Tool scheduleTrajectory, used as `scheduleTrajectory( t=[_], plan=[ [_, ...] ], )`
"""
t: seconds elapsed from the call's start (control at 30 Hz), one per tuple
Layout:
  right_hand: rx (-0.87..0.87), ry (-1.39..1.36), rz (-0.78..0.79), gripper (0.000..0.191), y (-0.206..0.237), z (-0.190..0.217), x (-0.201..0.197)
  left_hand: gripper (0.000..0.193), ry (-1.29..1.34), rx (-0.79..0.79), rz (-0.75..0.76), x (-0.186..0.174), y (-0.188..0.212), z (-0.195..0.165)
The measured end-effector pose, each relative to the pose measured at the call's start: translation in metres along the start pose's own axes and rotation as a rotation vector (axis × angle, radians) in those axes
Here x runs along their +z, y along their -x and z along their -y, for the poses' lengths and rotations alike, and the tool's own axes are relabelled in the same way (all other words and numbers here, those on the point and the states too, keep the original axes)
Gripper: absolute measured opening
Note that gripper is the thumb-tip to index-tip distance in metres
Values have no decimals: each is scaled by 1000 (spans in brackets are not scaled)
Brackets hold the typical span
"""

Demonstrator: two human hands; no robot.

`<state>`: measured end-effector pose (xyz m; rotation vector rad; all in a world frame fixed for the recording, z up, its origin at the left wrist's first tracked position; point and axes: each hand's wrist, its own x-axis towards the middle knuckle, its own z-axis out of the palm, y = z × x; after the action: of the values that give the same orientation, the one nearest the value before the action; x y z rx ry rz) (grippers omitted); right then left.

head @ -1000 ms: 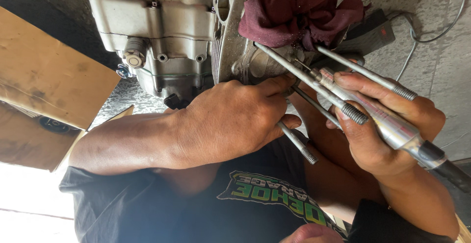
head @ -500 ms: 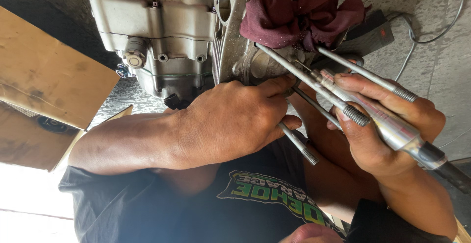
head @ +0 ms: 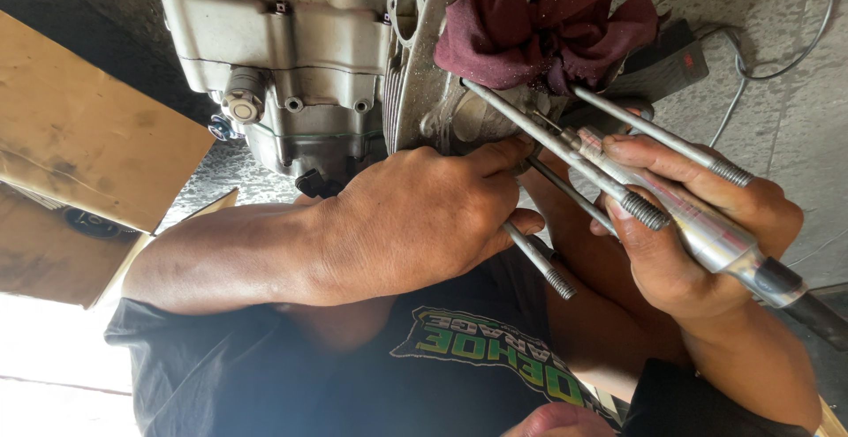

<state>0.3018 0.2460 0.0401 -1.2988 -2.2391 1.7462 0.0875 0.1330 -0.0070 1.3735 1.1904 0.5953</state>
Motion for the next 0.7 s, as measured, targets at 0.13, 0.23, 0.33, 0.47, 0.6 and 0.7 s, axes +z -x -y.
scheduleTrajectory(
  t=[0.13,0.23,0.33,0.47,0.6,0.7],
  plan=[
    [-63,-3,-2,35,-1,-3,1,44,13,-9,8,-1,0,0],
    [-69,-18,2,35,-1,-4,1,44,9,-10,9,0,-1,0],
    [-76,-18,2,36,-2,-4,1,44,9,-10,9,0,0,-1],
    [19,-3,15,36,-2,1,1,45,-6,1,10,1,0,0],
    [49,-15,4,36,-1,4,1,44,-13,3,5,1,1,1],
    [31,-17,-3,34,-2,4,2,42,-22,14,-11,1,1,1]
  ],
)
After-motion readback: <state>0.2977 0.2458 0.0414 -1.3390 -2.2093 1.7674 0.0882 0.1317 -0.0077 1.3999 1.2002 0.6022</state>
